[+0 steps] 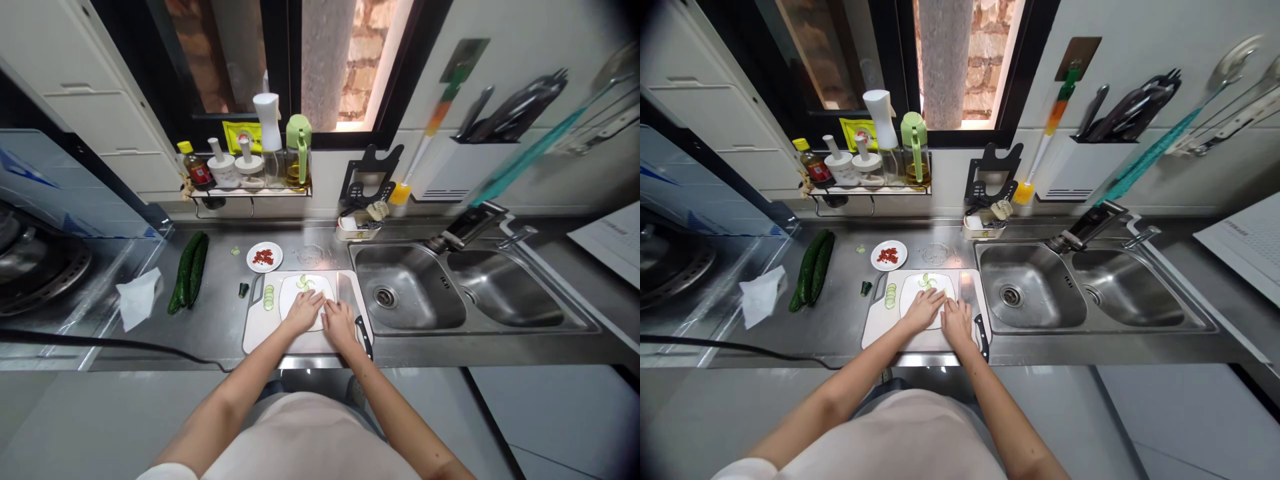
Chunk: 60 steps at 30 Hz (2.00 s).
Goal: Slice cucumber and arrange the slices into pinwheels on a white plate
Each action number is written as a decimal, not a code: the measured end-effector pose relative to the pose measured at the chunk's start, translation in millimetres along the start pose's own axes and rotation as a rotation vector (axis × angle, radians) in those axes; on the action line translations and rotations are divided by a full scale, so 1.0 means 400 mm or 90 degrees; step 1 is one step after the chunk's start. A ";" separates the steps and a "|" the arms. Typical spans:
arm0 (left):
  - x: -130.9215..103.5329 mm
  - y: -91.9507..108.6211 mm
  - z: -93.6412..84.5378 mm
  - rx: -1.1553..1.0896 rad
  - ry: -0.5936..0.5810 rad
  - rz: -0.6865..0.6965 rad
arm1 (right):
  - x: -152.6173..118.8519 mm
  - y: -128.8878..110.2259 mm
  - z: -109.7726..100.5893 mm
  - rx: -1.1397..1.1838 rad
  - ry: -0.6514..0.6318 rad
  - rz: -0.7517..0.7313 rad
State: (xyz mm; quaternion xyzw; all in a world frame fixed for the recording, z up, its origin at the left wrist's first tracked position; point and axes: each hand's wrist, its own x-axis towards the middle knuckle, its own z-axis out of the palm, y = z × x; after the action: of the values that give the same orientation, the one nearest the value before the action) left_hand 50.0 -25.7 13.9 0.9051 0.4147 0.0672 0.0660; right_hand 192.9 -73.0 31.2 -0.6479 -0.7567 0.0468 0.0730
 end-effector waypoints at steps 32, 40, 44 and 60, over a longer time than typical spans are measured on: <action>-0.022 0.028 -0.009 -0.133 0.029 -0.138 | -0.011 0.032 0.000 0.038 0.032 -0.036; -0.085 0.045 -0.025 -0.191 0.091 -0.221 | -0.010 0.026 -0.002 0.028 0.028 -0.056; -0.135 0.042 -0.033 -0.206 0.130 -0.256 | -0.007 0.026 -0.004 0.018 0.021 -0.055; -0.241 -0.085 -0.064 -0.139 0.146 -0.722 | -0.011 -0.001 -0.019 0.044 0.039 -0.048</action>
State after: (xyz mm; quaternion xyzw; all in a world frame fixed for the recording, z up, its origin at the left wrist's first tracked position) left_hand -42.1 -75.1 26.4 0.5169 0.8291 0.1612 0.1392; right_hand 194.3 -77.6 38.4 -0.6172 -0.7759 0.0508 0.1202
